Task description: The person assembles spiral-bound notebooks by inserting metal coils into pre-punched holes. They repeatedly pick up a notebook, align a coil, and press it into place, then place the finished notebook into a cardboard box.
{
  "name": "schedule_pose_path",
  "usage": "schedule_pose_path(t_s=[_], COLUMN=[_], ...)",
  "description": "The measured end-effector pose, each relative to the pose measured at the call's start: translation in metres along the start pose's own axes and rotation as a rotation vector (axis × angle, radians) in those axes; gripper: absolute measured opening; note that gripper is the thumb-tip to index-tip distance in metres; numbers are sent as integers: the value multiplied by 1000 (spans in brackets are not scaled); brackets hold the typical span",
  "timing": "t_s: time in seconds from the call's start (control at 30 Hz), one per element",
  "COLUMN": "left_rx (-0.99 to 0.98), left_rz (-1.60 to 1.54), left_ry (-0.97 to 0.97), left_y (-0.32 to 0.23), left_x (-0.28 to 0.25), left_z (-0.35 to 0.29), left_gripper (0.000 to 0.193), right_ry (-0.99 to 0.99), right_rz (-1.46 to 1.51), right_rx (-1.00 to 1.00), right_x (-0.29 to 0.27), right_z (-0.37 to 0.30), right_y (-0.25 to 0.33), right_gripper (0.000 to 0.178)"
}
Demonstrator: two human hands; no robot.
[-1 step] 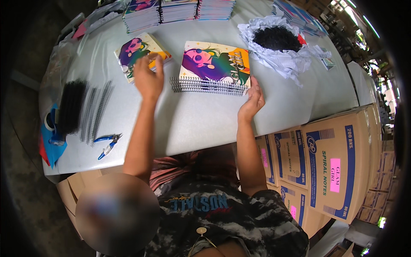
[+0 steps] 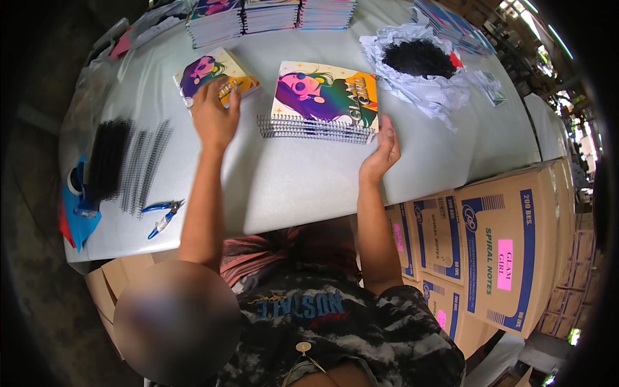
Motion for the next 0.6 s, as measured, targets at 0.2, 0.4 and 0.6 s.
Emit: schedule_pose_path(t_s=[0.2, 0.4, 0.6], left_rx=[277, 307, 88], left_rz=[438, 401, 257], left_ry=[227, 365, 456], left_y=[61, 46, 62], left_x=[-22, -62, -73], left_z=[-39, -47, -15], left_gripper=[36, 26, 20], right_ry=[7, 568, 901], right_rz=[-362, -400, -482], right_rx=[-420, -627, -496], right_x=[19, 91, 157], right_z=[-23, -87, -123], right_y=[30, 66, 63], right_gripper=[32, 38, 47])
Point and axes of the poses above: each hand's wrist, its own z-axis towards the middle knuckle, its own x-axis out of the palm, y = z × x, the point moved 5 cm from there along z, towards the middle knuckle, and after that the axes turned 6 degrees about x, right-handed, at the moved point
